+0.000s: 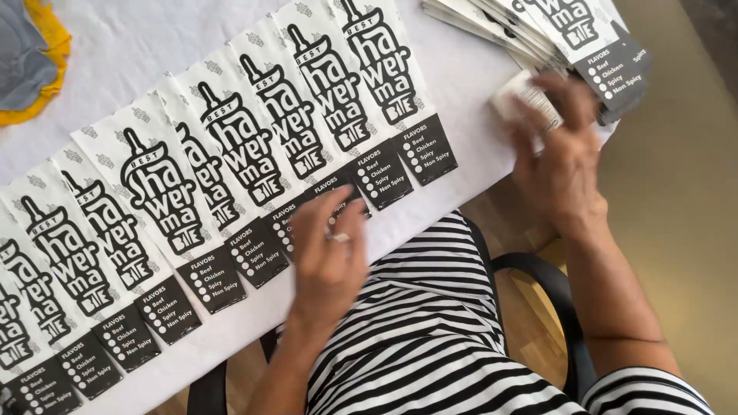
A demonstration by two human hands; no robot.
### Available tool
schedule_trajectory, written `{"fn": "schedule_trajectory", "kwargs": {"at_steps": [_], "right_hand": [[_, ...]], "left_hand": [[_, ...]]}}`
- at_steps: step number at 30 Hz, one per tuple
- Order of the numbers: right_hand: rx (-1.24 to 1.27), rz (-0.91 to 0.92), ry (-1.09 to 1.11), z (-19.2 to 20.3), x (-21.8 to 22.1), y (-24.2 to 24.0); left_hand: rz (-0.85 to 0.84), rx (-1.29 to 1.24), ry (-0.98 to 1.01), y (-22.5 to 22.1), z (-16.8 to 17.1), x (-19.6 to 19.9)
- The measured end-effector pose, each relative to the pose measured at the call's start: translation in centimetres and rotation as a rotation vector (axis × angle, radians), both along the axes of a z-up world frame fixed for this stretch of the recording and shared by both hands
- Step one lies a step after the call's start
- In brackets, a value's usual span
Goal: The person applies glue from a white bottle to paper food wraps and then stacks them together by hand.
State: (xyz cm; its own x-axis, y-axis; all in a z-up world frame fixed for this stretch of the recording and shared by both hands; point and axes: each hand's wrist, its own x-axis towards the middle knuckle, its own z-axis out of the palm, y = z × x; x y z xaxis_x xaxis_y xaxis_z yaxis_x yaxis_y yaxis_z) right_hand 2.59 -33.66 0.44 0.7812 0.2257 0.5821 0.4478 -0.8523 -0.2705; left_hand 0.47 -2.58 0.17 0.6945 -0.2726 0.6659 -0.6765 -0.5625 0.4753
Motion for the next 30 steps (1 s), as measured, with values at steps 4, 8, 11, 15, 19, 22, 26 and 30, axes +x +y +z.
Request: {"fn": "schedule_trajectory", "kwargs": {"at_steps": [4,8,11,15,19,22,26,30], "right_hand": [[0.200,0.310,0.177,-0.4,-0.2,2.7],[0.221,0.477,0.245,-0.8,0.2,2.3],[0.242,0.539,0.230,-1.3,0.1,1.0],[0.274,0.546,0.193,-1.5,-0.7,0.2],[0.326,0.516,0.182,-1.9,-1.2,0.2],[0.354,0.521,0.143,-2.1,-1.2,0.3],[0.401,0.544,0.124,-2.5,-1.2,0.0],[0.435,0.548,0.123,-2.9,-1.1,0.0]], "left_hand": [[-0.044,0.057,0.024,-5.8,-1.6,0.7],[-0.093,0.125,0.178,-8.2,-1.9,0.6],[-0.096,0.098,0.222,-9.1,-2.0,0.1],[-0.069,0.052,0.164,-9.7,-3.3,-1.0],[-0.084,-0.002,0.158,-9.9,-3.7,-1.3],[-0.093,-0.025,0.128,-9.9,-4.0,-1.4],[-0.096,-0.030,0.096,-9.9,-3.9,-1.5],[-0.086,-0.021,0.100,-10.0,-4.2,-1.5]]}}
